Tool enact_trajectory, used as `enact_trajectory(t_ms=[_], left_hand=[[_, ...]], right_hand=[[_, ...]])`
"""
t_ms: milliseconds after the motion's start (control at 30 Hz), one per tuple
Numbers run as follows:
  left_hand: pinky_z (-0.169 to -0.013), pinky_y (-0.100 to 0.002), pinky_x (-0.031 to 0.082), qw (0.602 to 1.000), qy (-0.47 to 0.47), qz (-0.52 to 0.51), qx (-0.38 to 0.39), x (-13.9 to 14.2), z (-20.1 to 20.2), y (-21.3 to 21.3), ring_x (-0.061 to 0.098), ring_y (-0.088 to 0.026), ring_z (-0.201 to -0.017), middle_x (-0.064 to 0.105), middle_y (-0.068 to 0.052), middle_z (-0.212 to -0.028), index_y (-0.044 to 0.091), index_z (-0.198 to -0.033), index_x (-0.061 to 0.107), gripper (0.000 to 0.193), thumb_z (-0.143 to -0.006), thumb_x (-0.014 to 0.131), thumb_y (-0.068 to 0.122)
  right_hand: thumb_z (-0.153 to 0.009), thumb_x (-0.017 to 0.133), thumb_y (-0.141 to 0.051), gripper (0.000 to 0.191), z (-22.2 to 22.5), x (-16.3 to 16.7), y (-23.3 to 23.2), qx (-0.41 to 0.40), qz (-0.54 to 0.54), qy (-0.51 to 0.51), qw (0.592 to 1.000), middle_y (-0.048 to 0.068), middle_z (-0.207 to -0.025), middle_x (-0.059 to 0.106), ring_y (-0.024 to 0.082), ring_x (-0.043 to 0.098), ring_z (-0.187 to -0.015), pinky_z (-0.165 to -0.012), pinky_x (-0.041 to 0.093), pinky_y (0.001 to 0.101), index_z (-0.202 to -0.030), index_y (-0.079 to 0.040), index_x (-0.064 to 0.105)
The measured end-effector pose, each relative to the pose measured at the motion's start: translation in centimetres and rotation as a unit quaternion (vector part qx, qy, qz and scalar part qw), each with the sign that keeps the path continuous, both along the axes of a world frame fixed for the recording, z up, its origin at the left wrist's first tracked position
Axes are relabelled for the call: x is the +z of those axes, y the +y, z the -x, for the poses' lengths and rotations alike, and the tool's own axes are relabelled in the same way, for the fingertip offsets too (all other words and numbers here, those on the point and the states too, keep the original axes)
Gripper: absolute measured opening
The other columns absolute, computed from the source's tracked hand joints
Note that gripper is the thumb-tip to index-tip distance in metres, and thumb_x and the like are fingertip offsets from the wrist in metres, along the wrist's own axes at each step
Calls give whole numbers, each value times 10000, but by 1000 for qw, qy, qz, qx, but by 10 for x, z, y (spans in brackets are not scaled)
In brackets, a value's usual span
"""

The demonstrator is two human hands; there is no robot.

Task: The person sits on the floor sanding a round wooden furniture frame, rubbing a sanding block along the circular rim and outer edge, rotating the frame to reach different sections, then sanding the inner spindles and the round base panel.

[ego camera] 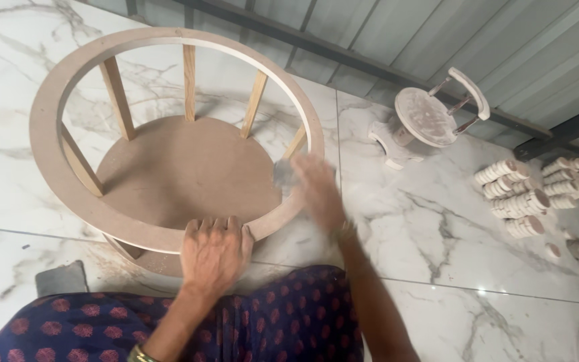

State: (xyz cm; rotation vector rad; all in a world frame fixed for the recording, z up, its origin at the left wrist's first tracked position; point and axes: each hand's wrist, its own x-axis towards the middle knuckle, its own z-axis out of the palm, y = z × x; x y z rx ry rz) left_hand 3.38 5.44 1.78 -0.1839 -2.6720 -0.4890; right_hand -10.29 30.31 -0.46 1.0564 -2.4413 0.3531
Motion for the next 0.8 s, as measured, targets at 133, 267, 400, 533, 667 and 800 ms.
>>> enact_trajectory(t_ms=[133,267,400,533,667,800], left_hand=[[-825,-490,514,985,139,46,96,0,8,46,708,-295,-801,725,-137,-823,52,-935,711,415,-800,572,419],[-882,-508,498,994,-92,-32,42,-10,22,77,699,-339,-913,726,-164,-937,51,-1021,669,403,-969,530,426],[-774,-463,537,994,96,20,39,-16,11,44,722,-324,-795,738,-154,-844,84,-964,711,389,-916,563,441],[-625,-392,556,998,23,19,-59,-14,-24,-31,705,-245,-603,716,-77,-686,134,-772,688,304,-919,588,381],[-627,-393,529,995,40,21,-85,-11,-38,-64,663,-249,-585,666,-31,-622,152,-731,654,261,-869,607,369],[-647,-395,518,996,43,13,-80,-5,-39,-60,641,-252,-597,636,-35,-599,134,-685,638,294,-858,612,370]], right_hand=[[-1005,626,-284,479,92,3,16,-12,44,-102,994,87,-1575,482,345,298,-1537,-1239,162,548,-1441,-100,551],[-994,620,-309,434,102,-4,19,-27,71,-117,990,52,-1533,534,315,339,-1527,-1251,194,525,-1384,-117,603],[-1035,608,-240,434,33,-2,3,-32,71,-38,996,97,-1524,547,315,385,-1516,-1275,219,516,-1432,-66,576],[-883,660,-276,660,-75,-17,-17,-56,52,-60,995,159,-1521,485,379,342,-1488,-1210,181,573,-1463,-22,472],[-928,634,-302,672,-58,-32,-7,-75,-15,-43,996,127,-1568,467,339,345,-1513,-1240,190,567,-1522,-62,431],[-1052,551,-391,736,79,-25,27,-78,23,-127,989,174,-1723,211,371,144,-1603,-1261,116,527,-1635,-44,264]])
